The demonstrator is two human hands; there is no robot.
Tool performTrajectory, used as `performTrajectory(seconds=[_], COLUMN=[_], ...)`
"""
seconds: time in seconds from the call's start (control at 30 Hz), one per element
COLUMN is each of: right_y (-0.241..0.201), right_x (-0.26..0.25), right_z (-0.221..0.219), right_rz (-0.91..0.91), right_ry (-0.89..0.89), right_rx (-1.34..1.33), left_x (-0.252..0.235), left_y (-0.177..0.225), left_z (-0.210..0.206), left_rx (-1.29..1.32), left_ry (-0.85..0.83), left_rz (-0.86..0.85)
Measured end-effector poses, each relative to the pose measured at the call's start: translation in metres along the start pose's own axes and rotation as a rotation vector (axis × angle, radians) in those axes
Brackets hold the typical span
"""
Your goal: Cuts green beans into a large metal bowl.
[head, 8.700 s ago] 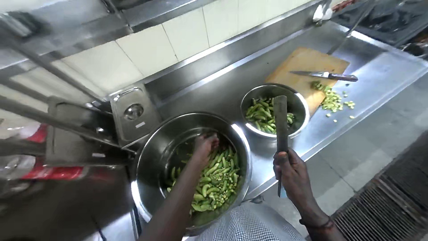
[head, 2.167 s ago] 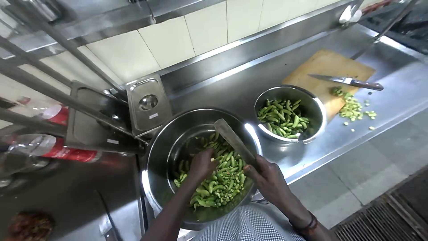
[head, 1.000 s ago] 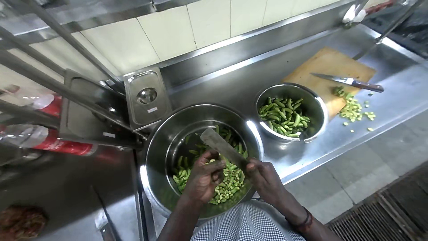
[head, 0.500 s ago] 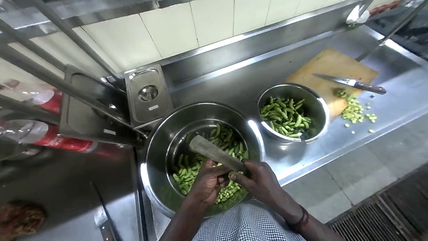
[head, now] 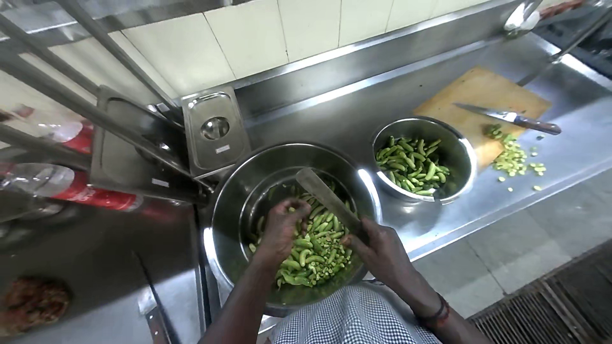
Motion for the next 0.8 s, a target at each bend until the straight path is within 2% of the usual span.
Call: performTrajectory(seconds=[0.07,0.13,0.23,0.3,0.43,0.53,0.67,0.8], right_y=[0.002,0.004,0.005,0.007,0.011,0.014,0.015,0.013], right_x=[0.0,0.0,0.001,0.002,0.004,0.004,0.002,0.0], right_z=[0.001,0.001,0.003,0.004,0.004,0.004,0.005,-0.001], right_rz=[-0.014,-0.027,-0.024,-0.027,-0.063,-0.067,-0.1,-0.107], right_ry=[0.021,0.042,0.066,0.066,0.061,0.076,0.065,0.003], right_rx=[-0.03,-0.038,-0.041,-0.044,-0.076,-0.09,-0.134,-0.147], left_x=[-0.02,-0.039,-0.051,-0.057,-0.071,-0.067,-0.022,0.014], left_y=[-0.007,-0.018,-0.032,-0.039,-0.049,-0.044,-0.009,0.005], left_z=[-0.003,-0.012,-0.029,-0.034,-0.025,-0.017,-0.016,-0.016], left_rx=[-0.539,-1.02,-1.428,-1.538,-1.441,-1.278,-0.982,-0.835], left_ry=[-0.084,-0.146,-0.207,-0.245,-0.297,-0.254,-0.193,-0.144], left_rz=[-0.119,-0.151,-0.15,-0.133,-0.072,-0.116,-0.208,-0.338])
Point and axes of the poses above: each hand's wrist, its own x-axis away from the middle knuckle, its own z-axis out of the back of the hand, y = z × x, the point moved 1 cm from there along -x, towards the middle knuckle, and after that the axes turned 2 degrees about y, right-handed, at the moved point
